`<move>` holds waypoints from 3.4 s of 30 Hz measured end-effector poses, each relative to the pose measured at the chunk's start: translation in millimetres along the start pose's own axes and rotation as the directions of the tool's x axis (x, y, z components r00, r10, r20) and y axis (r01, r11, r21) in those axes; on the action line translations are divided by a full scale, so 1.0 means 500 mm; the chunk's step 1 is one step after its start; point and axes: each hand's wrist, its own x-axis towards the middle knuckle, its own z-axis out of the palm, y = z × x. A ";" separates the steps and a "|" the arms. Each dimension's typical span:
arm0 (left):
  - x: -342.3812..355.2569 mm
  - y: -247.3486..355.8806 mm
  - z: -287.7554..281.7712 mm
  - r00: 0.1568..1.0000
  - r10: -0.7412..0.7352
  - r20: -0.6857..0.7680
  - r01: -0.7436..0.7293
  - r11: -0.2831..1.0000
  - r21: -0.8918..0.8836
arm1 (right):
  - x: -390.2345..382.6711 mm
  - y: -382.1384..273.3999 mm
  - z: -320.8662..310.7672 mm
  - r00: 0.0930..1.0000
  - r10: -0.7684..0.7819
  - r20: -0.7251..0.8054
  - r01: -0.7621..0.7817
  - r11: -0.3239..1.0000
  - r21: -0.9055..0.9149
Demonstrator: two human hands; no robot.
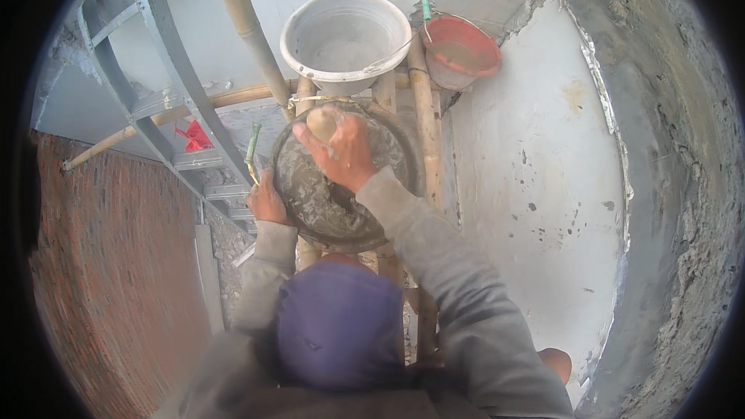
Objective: The person mixes cement and water in a pan using a trowel, then applies the mortar to a brick wall. They place bricks onto the mortar, tap them into position, and scrape away excess mortar. The person repeats this process, adding more bricks to the wall.
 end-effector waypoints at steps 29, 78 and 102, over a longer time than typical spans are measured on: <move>0.099 0.181 0.022 0.863 0.486 -0.137 -0.430 0.850 0.304 | -0.003 -0.173 -0.331 0.968 0.025 0.248 -0.037 0.998 0.046; 0.145 0.476 0.366 0.611 0.665 0.430 -0.595 0.744 -0.305 | 0.139 0.017 -0.427 0.962 0.031 0.273 0.238 0.399 -0.886; 0.290 0.367 0.335 0.928 -0.085 0.364 0.238 0.886 -0.398 | 0.159 0.004 -0.501 0.845 0.527 0.093 -0.529 0.849 -0.002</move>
